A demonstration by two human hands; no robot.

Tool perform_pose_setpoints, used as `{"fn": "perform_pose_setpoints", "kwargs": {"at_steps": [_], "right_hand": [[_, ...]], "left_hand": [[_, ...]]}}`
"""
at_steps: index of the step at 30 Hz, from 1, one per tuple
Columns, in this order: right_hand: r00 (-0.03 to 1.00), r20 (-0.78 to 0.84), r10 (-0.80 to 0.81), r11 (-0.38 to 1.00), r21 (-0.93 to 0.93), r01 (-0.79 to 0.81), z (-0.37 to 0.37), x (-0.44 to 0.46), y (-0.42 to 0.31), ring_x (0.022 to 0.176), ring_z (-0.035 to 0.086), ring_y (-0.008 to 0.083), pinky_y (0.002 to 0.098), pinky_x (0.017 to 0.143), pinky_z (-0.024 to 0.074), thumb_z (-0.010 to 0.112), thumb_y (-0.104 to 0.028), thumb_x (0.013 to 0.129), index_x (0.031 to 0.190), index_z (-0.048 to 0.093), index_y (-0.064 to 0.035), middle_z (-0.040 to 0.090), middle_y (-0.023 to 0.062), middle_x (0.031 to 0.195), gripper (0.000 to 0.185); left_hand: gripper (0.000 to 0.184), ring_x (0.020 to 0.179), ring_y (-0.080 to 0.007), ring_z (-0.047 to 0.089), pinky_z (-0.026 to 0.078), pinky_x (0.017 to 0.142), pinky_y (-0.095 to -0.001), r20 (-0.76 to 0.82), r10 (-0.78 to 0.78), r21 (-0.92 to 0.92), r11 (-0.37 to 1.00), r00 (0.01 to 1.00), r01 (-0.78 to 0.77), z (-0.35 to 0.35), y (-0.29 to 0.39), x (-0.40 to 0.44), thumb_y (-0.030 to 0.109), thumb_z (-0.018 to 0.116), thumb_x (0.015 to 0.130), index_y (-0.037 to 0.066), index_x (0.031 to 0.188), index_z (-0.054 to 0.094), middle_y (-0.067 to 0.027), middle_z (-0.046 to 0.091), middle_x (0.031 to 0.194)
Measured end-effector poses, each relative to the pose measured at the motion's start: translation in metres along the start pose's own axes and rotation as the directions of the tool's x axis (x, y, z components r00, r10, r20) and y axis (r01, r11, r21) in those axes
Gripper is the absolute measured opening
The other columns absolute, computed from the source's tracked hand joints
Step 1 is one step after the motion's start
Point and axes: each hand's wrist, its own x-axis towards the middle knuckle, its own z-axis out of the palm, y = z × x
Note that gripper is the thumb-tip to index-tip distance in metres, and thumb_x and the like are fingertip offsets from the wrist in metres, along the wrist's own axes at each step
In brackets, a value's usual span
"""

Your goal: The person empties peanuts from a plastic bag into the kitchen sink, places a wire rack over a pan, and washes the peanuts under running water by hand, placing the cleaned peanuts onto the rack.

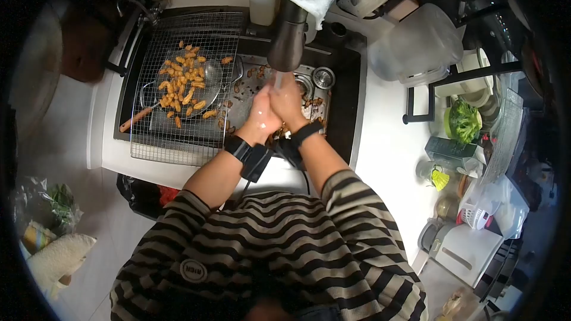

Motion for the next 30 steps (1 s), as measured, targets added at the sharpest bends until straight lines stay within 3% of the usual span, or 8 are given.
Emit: {"fn": "perform_pose_setpoints", "kwargs": {"at_steps": [1,3,8,12,14,20,21,30], "right_hand": [[0.980,0.033,0.197,0.980,-0.005,-0.197,-0.003,0.012,-0.004,0.094,0.049,0.0426,0.0445,0.085,0.0369,0.045,-0.010,0.081,0.095,0.053,0.0026,0.052,0.0250,0.102,0.020],[0.997,-0.024,-0.074,0.988,-0.141,0.070,0.014,-0.004,0.004,0.093,0.049,0.0431,0.0453,0.087,0.0353,0.043,-0.011,0.083,0.094,0.053,0.0031,0.052,0.0254,0.101,0.021],[0.980,0.197,0.030,0.953,-0.301,0.031,0.011,-0.020,-0.020,0.087,0.050,0.0449,0.0476,0.084,0.0358,0.038,-0.018,0.086,0.088,0.054,0.0040,0.052,0.0279,0.098,0.027],[0.972,-0.025,0.233,0.958,-0.162,-0.234,0.003,0.007,-0.017,0.092,0.051,0.0437,0.0478,0.078,0.0402,0.039,-0.020,0.086,0.098,0.053,0.0008,0.052,0.0271,0.103,0.028],[0.999,-0.042,-0.020,0.999,-0.044,0.019,0.018,-0.016,-0.012,0.122,0.036,0.0344,0.0349,0.099,0.0285,0.035,-0.019,0.088,0.115,0.046,0.0067,0.044,0.0218,0.124,0.039],[0.969,-0.013,-0.245,0.935,-0.267,0.233,0.012,-0.006,0.012,0.108,0.041,0.0414,0.0417,0.090,0.0360,0.041,-0.013,0.082,0.111,0.049,-0.0016,0.044,0.0250,0.117,0.033],[0.998,0.060,0.007,0.979,-0.205,0.005,0.004,-0.003,-0.002,0.129,0.023,0.0324,0.0352,0.104,0.0195,0.033,-0.018,0.090,0.120,0.044,0.0045,0.038,0.0192,0.131,0.039],[0.957,-0.058,-0.284,0.901,-0.358,0.246,0.017,-0.024,-0.017,0.102,0.041,0.0415,0.0469,0.090,0.0284,0.046,-0.015,0.082,0.104,0.052,0.0014,0.047,0.0255,0.109,0.028]], "left_hand": [[0.025,0.088,-0.0168,0.056,0.045,0.080,-0.0302,-0.063,0.002,0.017,1.000,0.998,0.000,0.006,0.000,-0.003,0.028,0.042,0.090,0.010,0.099,0.057,-0.0043,0.060,0.096],[0.038,0.102,-0.0196,0.052,0.039,0.091,-0.0321,-0.004,0.005,0.144,0.990,1.000,-0.005,-0.009,0.009,0.008,0.036,0.040,0.090,0.008,0.110,0.052,-0.0065,0.056,0.110],[0.038,0.108,-0.0203,0.048,0.036,0.094,-0.0314,-0.067,0.056,0.076,0.996,0.996,-0.050,-0.005,0.007,0.001,0.037,0.039,0.090,0.013,0.117,0.049,-0.0039,0.053,0.116],[0.035,0.108,-0.0197,0.048,0.036,0.094,-0.0316,0.001,0.063,0.083,0.995,0.998,-0.063,0.003,0.006,0.007,0.034,0.038,0.091,0.014,0.118,0.050,-0.0031,0.053,0.117],[0.033,0.106,-0.0191,0.049,0.038,0.092,-0.0325,-0.011,0.130,0.181,0.975,0.991,-0.126,-0.008,0.015,0.013,0.033,0.038,0.091,0.013,0.114,0.053,-0.0022,0.054,0.114],[0.037,0.092,-0.0203,0.056,0.045,0.082,-0.0387,0.080,-0.074,0.098,0.993,0.994,0.066,-0.022,0.012,0.017,0.035,0.036,0.090,0.009,0.108,0.053,-0.0054,0.059,0.101],[0.036,0.090,-0.0208,0.056,0.045,0.081,-0.0380,0.009,-0.054,0.043,0.998,0.999,0.053,-0.013,0.006,0.016,0.035,0.036,0.090,0.008,0.107,0.053,-0.0060,0.059,0.100],[0.033,0.098,-0.0196,0.054,0.041,0.089,-0.0350,0.000,-0.034,0.003,0.999,0.999,0.034,-0.003,0.013,0.004,0.029,0.035,0.091,0.008,0.107,0.053,-0.0060,0.058,0.106]]}}
